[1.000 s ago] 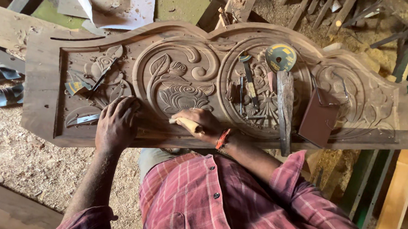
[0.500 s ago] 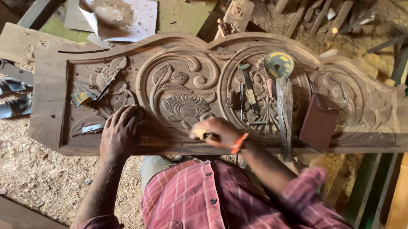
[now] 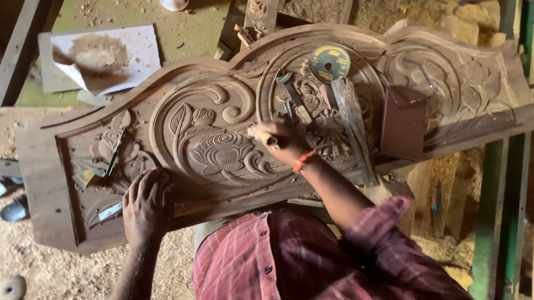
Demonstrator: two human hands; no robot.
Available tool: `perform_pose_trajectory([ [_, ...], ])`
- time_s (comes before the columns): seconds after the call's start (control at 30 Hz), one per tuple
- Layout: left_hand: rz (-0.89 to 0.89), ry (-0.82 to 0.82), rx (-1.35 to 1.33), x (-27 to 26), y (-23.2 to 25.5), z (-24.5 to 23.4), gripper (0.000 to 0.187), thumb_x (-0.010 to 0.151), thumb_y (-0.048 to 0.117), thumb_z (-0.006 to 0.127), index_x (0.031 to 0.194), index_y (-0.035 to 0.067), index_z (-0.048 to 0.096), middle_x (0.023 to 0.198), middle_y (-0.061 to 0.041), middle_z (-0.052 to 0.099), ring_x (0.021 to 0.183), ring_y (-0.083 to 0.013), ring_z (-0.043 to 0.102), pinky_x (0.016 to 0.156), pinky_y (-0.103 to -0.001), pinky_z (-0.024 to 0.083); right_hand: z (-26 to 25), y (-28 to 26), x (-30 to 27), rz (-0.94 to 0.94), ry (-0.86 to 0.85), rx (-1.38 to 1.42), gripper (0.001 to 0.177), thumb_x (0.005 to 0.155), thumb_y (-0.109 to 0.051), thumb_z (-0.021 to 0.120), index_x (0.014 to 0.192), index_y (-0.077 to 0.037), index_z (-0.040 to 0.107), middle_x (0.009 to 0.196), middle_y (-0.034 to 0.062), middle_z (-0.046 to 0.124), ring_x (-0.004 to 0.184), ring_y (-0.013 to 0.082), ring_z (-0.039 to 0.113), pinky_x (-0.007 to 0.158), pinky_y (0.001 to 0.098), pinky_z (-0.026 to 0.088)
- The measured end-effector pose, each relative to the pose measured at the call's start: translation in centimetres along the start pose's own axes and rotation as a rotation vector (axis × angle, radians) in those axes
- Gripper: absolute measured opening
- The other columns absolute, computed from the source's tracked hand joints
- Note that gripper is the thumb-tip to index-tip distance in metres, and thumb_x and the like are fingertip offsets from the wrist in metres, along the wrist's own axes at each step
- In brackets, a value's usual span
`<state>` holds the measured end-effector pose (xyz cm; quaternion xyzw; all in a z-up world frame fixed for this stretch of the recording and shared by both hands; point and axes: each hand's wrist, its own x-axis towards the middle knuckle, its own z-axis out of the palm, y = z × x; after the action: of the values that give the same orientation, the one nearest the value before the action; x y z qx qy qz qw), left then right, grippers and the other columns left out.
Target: The person carves a floral design into a large wooden panel using a chisel and mallet. They repeatedly strike the chisel to shape the wood and occasionally wipe away wood shavings with a cloth.
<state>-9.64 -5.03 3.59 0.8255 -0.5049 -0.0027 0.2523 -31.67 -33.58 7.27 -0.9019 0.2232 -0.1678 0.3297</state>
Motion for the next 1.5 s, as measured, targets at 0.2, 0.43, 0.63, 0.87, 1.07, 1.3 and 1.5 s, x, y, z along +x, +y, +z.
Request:
perform_pose_trajectory([
  [0.2, -0.026, -0.064, 0.03, -0.2, -0.9, 0.9, 0.037, 0.099, 0.027, 0.058, 0.133, 0.014, 0.064, 0.144, -0.004, 0.059, 0.141, -0.0246, 0.049, 0.119, -0.045, 0.037, -3.6, 0.7, -3.9, 0.424, -0.557, -0.093, 0.011, 0.094, -0.018, 0.066, 0.091, -0.01, 0.073, 0.083, 0.0059, 0.076, 0.077, 0.0189, 0.074, 0.075, 0.0341, 0.058],
  [0.43, 0.003, -0.034, 0.01, 0.3, -1.3, 0.5, 0.037, 0.1, 0.03, 0.058, 0.133, 0.014, 0.063, 0.143, -0.006, 0.059, 0.14, -0.0271, 0.049, 0.118, -0.046, 0.036, -3.6, -2.0, -3.3, -0.041, -0.251, 0.01, 0.013, 0.103, -0.019, 0.063, 0.1, -0.009, 0.071, 0.092, 0.0052, 0.075, 0.084, 0.0148, 0.074, 0.08, 0.0283, 0.059],
  [0.63, -0.006, -0.046, -0.046, 0.2, -1.6, 0.4, 0.038, 0.098, 0.031, 0.058, 0.131, 0.014, 0.063, 0.141, -0.006, 0.058, 0.139, -0.0286, 0.049, 0.116, -0.047, 0.036, -5.2, -3.0, -1.9, 0.075, -0.096, -0.086, 0.017, 0.097, -0.025, 0.068, 0.1, -0.011, 0.076, 0.09, 0.0042, 0.079, 0.078, 0.0155, 0.076, 0.065, 0.0311, 0.061],
  [0.87, 0.003, -0.069, -0.065, 0.8, -1.7, 0.0, 0.04, 0.095, 0.031, 0.059, 0.13, 0.013, 0.063, 0.142, -0.008, 0.057, 0.138, -0.0304, 0.047, 0.114, -0.048, 0.035, 0.2, -0.7, 4.4, 0.148, 0.153, -0.368, 0.018, 0.093, -0.025, 0.068, 0.094, -0.01, 0.077, 0.084, 0.0134, 0.076, 0.074, 0.0333, 0.073, 0.063, 0.0451, 0.057],
  [1.07, -0.044, -0.144, -0.085, 0.7, -1.8, 0.1, 0.041, 0.097, 0.032, 0.058, 0.133, 0.013, 0.06, 0.143, -0.008, 0.055, 0.139, -0.0298, 0.045, 0.116, -0.048, 0.032, 0.9, 2.1, 3.4, 0.125, 0.268, -0.263, 0.018, 0.092, -0.018, 0.065, 0.095, -0.003, 0.075, 0.083, 0.0175, 0.075, 0.071, 0.0329, 0.073, 0.063, 0.0432, 0.059],
  [1.3, -0.05, -0.177, -0.075, 0.7, -2.0, -0.1, 0.042, 0.097, 0.031, 0.056, 0.135, 0.013, 0.06, 0.144, -0.008, 0.053, 0.14, -0.0288, 0.043, 0.116, -0.048, 0.031, 1.8, -0.7, -0.5, 0.381, 0.088, -0.53, 0.014, 0.091, -0.018, 0.07, 0.096, -0.006, 0.076, 0.079, 0.0102, 0.075, 0.064, 0.0227, 0.072, 0.057, 0.0363, 0.057],
  [1.5, -0.027, -0.144, -0.087, 0.9, -1.7, -0.4, 0.04, 0.097, 0.029, 0.057, 0.134, 0.012, 0.06, 0.143, -0.008, 0.054, 0.139, -0.0289, 0.044, 0.116, -0.048, 0.032, 0.6, -1.4, 2.2, -0.002, 0.34, -0.258, 0.011, 0.092, -0.008, 0.07, 0.101, -0.005, 0.075, 0.09, 0.0096, 0.077, 0.075, 0.0233, 0.075, 0.067, 0.0316, 0.06],
])
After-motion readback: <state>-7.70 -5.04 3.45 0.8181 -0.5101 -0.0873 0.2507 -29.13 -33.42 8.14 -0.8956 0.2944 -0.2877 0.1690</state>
